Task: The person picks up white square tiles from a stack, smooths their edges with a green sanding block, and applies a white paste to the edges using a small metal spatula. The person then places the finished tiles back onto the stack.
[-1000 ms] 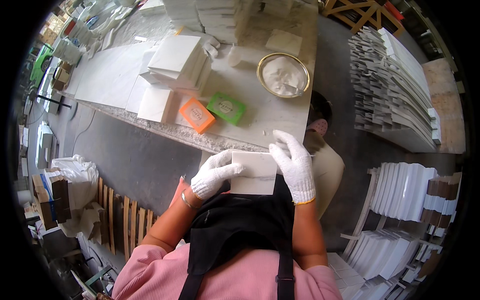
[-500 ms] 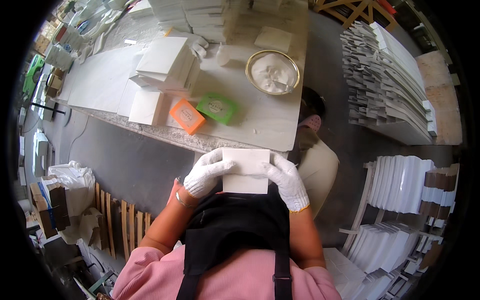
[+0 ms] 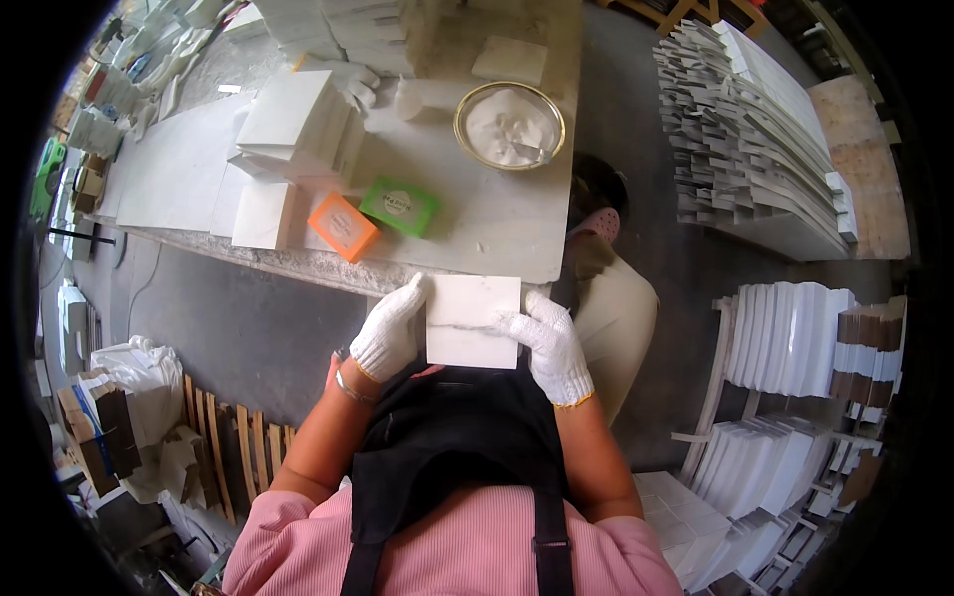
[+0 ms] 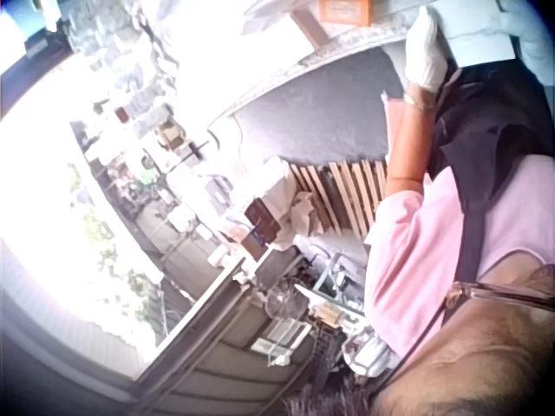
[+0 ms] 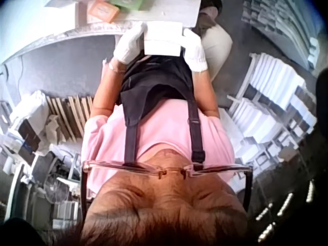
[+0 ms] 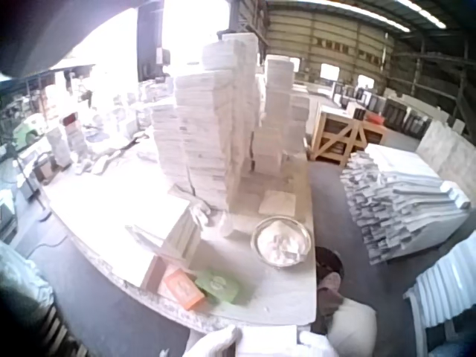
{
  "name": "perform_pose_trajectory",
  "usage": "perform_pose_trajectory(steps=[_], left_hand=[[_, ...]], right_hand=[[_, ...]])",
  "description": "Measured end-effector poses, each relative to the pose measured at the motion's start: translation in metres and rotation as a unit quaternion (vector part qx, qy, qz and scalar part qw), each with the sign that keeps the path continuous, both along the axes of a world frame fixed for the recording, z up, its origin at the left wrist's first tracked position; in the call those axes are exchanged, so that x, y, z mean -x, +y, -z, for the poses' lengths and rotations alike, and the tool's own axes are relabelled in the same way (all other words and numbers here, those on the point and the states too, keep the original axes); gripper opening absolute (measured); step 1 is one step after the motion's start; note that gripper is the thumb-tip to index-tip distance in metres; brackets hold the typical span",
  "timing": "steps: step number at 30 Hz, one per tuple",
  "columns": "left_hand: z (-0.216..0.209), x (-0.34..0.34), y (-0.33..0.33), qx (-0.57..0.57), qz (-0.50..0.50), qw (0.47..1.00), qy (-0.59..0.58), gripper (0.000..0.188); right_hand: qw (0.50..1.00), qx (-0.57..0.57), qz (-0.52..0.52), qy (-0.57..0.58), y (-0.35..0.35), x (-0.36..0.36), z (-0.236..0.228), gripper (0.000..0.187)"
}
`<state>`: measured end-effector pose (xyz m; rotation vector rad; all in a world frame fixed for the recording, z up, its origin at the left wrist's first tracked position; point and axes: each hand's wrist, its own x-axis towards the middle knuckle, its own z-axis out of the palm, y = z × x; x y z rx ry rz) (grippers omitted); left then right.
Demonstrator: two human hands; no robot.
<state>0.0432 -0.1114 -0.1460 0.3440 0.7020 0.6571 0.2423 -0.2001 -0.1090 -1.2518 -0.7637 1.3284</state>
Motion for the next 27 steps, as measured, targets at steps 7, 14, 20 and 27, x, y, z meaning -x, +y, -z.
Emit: perform_pose_trajectory(steps=[7,14,20,27], left_hand=[[-0.006,0.011,0.000,-0.040,0.171,0.984,-0.027,0.048],[-0.008,0.018,-0.002,-0.027,0.171,0.983,-0.057,0.048],[-0.004,0.021,-0.001,-0.035,0.157,0.985,-0.059,0.056],[-0.012,0.019,0.003,-0.050,0.150,0.987,-0.040,0.060]], right_hand=[[0.986,0.049,0.085,0.131,0.008,-0.004,-0.010,0.037],[0.983,0.024,0.129,0.126,0.011,-0.010,-0.008,0.048],[0.980,0.020,0.140,0.142,0.016,-0.005,-0.015,0.042],[0.983,0.021,0.118,0.135,0.014,-0.006,-0.008,0.046]])
